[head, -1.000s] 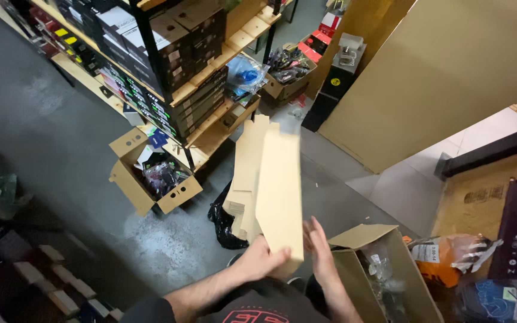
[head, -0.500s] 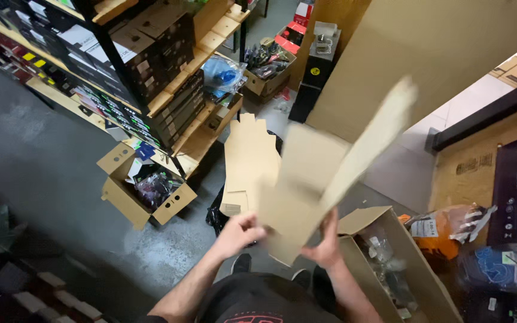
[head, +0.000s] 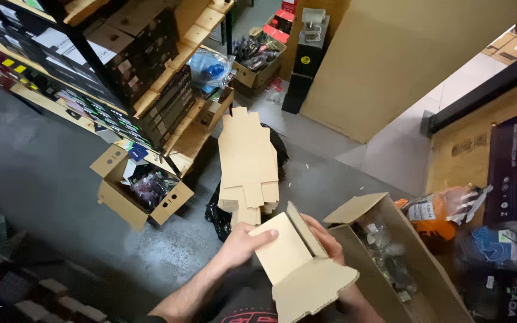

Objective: The person transfers small plastic-wrapped items from a large open box into a smaller narrow box. They then pick up a flat cardboard piece and fold it into a small box shape.

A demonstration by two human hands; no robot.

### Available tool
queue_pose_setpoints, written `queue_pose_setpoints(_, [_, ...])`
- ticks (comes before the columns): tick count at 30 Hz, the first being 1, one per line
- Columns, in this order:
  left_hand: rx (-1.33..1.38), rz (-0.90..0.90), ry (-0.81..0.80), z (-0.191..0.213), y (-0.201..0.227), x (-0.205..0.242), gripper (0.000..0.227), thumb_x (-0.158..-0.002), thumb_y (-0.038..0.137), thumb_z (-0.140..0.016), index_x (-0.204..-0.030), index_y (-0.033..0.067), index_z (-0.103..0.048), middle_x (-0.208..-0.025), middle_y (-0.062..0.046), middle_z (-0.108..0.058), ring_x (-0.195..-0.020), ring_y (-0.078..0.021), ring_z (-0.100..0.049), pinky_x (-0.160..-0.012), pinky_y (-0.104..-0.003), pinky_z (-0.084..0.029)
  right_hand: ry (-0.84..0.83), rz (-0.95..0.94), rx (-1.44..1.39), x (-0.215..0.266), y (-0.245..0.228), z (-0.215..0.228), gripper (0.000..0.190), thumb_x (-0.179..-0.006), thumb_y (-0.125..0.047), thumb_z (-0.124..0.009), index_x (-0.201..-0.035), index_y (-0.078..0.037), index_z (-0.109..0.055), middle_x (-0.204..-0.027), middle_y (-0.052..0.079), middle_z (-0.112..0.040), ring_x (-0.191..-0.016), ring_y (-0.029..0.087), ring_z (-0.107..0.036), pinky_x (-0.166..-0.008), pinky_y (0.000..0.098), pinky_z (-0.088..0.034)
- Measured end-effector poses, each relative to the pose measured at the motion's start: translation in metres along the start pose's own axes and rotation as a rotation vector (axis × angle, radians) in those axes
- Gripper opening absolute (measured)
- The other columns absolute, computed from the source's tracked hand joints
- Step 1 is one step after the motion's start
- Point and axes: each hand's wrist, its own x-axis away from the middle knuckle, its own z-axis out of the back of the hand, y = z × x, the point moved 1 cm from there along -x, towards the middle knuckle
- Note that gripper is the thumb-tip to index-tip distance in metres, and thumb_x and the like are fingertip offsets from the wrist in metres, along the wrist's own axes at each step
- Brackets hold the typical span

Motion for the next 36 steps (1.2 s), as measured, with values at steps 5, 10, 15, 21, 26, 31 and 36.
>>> queue_pose_setpoints(5, [-0.177, -0.063, 0.035, 0.002, -0.015, -0.013, 0.029, -0.079, 0.014, -0.055, -0.052, 0.0133, -0.043, -0.055, 0.005, -0.044, -0.053, -0.0072, -0.04, -0.047, -0.029, -0.028, -0.569, -0.114, 0.397, -0.024, -0.028, -0.001, 0.063, -0.112, -0.06, -0.038, -0.128, -0.007, -0.069, -0.155, 0.027, -0.045, -0.155, 0.051, -0.02, -0.126, 0.0665, -0.01])
queue_pose_setpoints(10, [0.067, 0.046, -0.006, 0.002, 0.001, -0.006, 0.062, -0.104, 0.051, -0.034, -0.062, 0.0127, -0.058, -0.065, -0.001, -0.061, -0.066, -0.0117, -0.054, -0.071, -0.029, -0.041, -0.352, -0.454, 0.398, -0.006, -0.018, 0.002, 0.073, -0.086, -0.06, -0.072, -0.132, -0.007, -0.053, -0.159, 0.016, -0.043, -0.148, 0.029, -0.033, -0.12, 0.0477, -0.026])
queue_pose_setpoints(15, [0.332, -0.369, -0.62, 0.003, 0.015, 0.004, 0.068, -0.104, 0.035, -0.061, -0.159, 0.0105, -0.029, -0.164, -0.014, -0.036, -0.149, -0.0286, -0.04, -0.123, -0.049, -0.035, -0.183, -0.596, 0.609, -0.007, -0.015, -0.01, 0.107, -0.072, -0.05, -0.087, -0.159, -0.013, -0.036, -0.168, 0.011, -0.033, -0.156, 0.026, -0.03, -0.123, 0.0456, -0.026])
queue_pose_setpoints(21, [0.095, -0.101, 0.002, -0.004, -0.074, -0.041, 0.043, -0.082, 0.026, -0.079, -0.123, 0.0151, -0.074, -0.131, -0.002, -0.074, -0.118, -0.0136, -0.068, -0.107, -0.036, -0.054, 0.396, -0.725, 0.572, 0.006, 0.015, -0.01, 0.085, -0.062, -0.01, -0.087, -0.14, -0.009, -0.053, -0.137, 0.008, -0.065, -0.115, 0.018, -0.065, -0.092, 0.0327, -0.057])
queue_pose_setpoints(26, [0.204, -0.28, 0.025, -0.013, -0.059, -0.05, 0.045, -0.094, 0.024, -0.062, -0.136, 0.0085, -0.062, -0.146, -0.009, -0.061, -0.133, -0.0197, -0.056, -0.117, -0.037, -0.043, -0.082, -0.013, 0.78, 0.016, 0.016, 0.012, 0.095, -0.086, -0.085, -0.047, -0.142, -0.008, -0.048, -0.164, 0.035, -0.025, -0.151, 0.046, -0.037, -0.122, 0.0554, -0.034])
queue_pose_setpoints(31, [0.442, -0.297, -0.269, -0.016, -0.112, -0.082, 0.04, -0.102, 0.02, -0.057, -0.14, 0.0095, -0.057, -0.148, -0.004, -0.057, -0.131, -0.0158, -0.054, -0.115, -0.033, -0.04, -0.202, -0.089, 0.813, 0.009, 0.017, 0.016, 0.1, -0.062, -0.058, -0.077, -0.14, -0.01, -0.037, -0.16, 0.036, -0.025, -0.149, 0.048, -0.034, -0.119, 0.052, -0.033])
queue_pose_setpoints(36, [0.719, -0.195, -0.368, -0.021, -0.119, -0.094, 0.04, -0.107, 0.027, -0.05, -0.143, 0.0087, -0.056, -0.154, -0.006, -0.052, -0.143, -0.0171, -0.048, -0.127, -0.034, -0.03, -0.229, -0.053, 0.895, 0.01, 0.029, 0.029, 0.085, -0.066, -0.047, -0.08, -0.136, -0.012, -0.048, -0.147, 0.032, -0.042, -0.138, 0.044, -0.048, -0.117, 0.0494, -0.038])
